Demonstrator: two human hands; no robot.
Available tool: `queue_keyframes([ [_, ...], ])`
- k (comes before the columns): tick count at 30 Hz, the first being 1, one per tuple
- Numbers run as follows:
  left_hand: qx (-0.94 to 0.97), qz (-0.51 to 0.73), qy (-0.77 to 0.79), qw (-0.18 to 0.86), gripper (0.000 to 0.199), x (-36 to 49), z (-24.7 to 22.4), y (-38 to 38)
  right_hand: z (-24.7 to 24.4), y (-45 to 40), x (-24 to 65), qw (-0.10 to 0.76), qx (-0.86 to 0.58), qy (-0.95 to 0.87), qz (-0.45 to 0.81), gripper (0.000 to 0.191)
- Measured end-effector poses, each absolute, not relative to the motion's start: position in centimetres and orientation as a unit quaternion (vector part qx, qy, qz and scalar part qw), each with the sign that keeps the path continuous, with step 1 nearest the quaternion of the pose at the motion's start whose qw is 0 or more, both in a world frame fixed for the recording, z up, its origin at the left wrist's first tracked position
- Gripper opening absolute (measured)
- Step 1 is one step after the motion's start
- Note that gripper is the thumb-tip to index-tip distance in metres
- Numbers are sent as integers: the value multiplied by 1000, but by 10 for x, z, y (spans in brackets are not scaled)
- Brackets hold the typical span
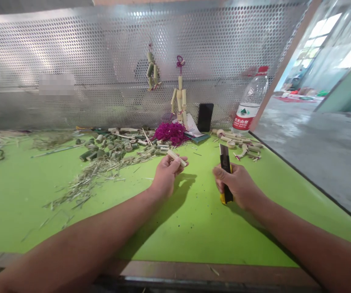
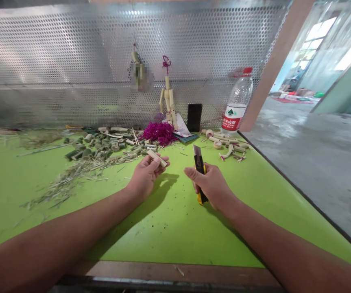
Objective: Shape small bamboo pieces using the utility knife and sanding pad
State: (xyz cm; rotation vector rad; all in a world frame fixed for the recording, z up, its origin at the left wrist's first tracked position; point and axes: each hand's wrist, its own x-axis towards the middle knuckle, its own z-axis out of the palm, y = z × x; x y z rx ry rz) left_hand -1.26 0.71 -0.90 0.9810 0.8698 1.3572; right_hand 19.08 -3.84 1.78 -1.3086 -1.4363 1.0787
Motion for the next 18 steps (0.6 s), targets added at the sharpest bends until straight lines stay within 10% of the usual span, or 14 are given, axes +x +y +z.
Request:
queue_keyframes([
  [18, 519, 539, 353, 562, 31, -9, -8, -3, 9, -39, 187, 547, -416, -609, 397, 33],
])
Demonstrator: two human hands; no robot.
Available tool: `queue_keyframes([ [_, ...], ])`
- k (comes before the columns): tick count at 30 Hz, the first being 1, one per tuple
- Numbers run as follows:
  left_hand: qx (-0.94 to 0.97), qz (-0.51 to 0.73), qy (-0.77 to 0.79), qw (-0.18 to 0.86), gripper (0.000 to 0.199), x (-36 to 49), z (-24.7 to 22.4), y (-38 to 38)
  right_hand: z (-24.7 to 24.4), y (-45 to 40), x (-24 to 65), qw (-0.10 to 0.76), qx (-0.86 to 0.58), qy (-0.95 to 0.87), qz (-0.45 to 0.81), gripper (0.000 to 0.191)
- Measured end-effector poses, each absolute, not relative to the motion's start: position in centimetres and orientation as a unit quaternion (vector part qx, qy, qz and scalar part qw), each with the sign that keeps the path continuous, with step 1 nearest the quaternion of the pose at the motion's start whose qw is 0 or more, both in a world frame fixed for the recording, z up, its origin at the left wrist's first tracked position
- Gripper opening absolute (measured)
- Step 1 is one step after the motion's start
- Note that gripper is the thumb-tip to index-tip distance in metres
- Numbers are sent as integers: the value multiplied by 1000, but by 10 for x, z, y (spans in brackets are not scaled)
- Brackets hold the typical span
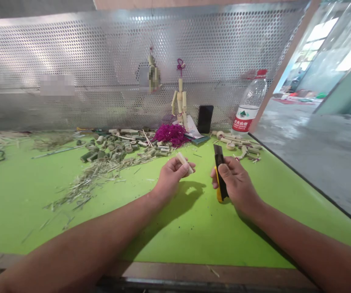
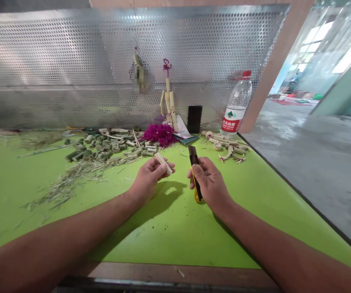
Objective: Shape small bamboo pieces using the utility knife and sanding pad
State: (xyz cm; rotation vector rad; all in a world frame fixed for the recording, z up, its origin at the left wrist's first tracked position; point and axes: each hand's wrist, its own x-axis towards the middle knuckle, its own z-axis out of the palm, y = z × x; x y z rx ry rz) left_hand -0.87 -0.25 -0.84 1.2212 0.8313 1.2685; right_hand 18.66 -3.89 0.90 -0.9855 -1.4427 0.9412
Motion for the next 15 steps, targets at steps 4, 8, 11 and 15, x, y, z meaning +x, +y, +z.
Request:
queue_keyframes([
  [4, 527, 532, 332, 574, 29, -8, -8, -3, 9, -39, 186, 584, -422, -592, 361, 32],
  [8, 531, 522, 329, 581, 31, -8, -12, -1, 7, -36, 183, 572, -416, -602, 371, 28],
  [11, 529, 521, 324, 587, 33, -8, -14, 0, 5, -33, 182, 568, -411, -607, 375, 26],
  [15, 531, 513, 312, 598, 33, -8, -14, 0, 4, -30, 184, 567, -422, -601, 373, 26],
])
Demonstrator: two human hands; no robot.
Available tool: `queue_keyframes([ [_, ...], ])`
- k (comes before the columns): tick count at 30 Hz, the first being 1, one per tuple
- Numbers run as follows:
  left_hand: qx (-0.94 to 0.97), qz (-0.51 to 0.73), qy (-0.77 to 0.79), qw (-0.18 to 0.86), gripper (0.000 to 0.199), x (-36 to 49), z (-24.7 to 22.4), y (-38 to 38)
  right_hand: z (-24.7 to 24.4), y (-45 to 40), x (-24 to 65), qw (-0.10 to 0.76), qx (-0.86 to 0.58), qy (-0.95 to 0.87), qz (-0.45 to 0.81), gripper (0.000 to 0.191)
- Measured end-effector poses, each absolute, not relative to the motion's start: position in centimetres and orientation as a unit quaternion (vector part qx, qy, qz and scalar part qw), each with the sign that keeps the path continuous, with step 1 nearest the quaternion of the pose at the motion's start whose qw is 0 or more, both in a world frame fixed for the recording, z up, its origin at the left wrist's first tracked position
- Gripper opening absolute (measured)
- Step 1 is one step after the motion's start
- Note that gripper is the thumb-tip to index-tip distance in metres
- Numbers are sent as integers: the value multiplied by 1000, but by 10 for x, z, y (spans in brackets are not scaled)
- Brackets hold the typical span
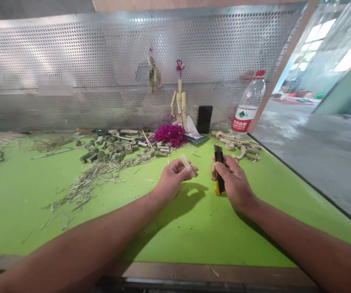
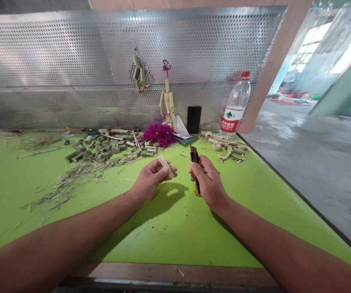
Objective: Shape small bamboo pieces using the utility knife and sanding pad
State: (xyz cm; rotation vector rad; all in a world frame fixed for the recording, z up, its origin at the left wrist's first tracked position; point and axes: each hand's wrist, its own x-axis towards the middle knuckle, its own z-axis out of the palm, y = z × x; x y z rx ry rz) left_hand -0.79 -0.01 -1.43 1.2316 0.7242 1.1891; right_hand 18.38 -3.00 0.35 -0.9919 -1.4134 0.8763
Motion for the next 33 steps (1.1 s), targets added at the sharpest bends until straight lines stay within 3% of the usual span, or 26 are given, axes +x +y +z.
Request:
queue_keyframes([
  [9, 540, 478, 307, 621, 33, -9, -15, 2, 9, -31, 187, 530, -433, -629, 369, 26],
  [19, 526, 383, 262, 713, 39, -15, -10, 1, 21, -31, 209, 375, -459, -755, 282, 34],
  [33, 586, 333, 258, 692, 42, -11, 1, -16, 26, -38, 200, 342, -495, -768, 219, 39],
])
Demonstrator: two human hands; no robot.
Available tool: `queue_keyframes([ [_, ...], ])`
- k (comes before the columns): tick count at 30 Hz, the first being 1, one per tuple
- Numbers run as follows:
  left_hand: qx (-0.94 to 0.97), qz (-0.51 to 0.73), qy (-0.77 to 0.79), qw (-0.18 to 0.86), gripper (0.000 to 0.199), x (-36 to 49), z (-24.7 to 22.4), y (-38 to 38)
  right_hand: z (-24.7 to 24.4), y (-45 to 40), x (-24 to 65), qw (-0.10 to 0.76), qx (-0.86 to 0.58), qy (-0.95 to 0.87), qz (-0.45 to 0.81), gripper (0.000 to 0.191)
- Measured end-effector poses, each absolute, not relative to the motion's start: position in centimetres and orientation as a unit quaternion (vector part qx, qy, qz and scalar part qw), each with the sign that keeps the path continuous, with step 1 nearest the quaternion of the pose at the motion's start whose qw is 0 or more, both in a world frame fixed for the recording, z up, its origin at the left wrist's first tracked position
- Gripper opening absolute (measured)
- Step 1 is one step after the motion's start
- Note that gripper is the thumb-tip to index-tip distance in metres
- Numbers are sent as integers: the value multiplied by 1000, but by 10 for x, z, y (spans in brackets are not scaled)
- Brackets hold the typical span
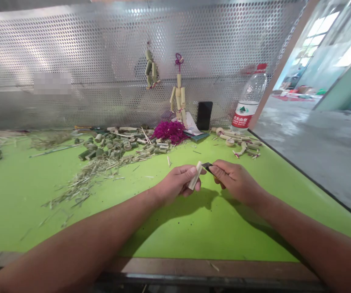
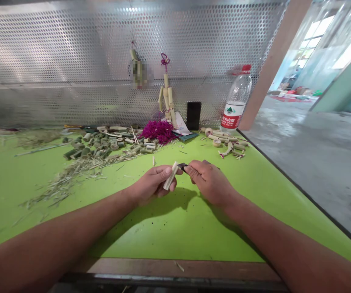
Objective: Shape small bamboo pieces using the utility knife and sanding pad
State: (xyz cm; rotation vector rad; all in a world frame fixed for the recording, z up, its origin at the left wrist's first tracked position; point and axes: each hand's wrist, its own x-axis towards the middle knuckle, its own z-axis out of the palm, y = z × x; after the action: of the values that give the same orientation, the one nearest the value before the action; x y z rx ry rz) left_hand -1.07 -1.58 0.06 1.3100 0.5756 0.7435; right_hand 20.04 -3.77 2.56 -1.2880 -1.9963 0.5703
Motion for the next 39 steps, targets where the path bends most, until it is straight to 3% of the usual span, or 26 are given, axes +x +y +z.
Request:
queue_keyframes([
  [26, 580, 302, 283, 701, 41, -11, -6, -13, 29, -41, 200, 304, -527, -777, 162, 41],
  [32, 614, 366, 300, 632, 35, -10, -6, -7, 28, -41, 200, 304, -511, -782, 184, 41],
  [39, 584, 339, 244, 696, 33, -10, -7, -8, 26, -45, 197, 309, -500, -789, 179, 41],
])
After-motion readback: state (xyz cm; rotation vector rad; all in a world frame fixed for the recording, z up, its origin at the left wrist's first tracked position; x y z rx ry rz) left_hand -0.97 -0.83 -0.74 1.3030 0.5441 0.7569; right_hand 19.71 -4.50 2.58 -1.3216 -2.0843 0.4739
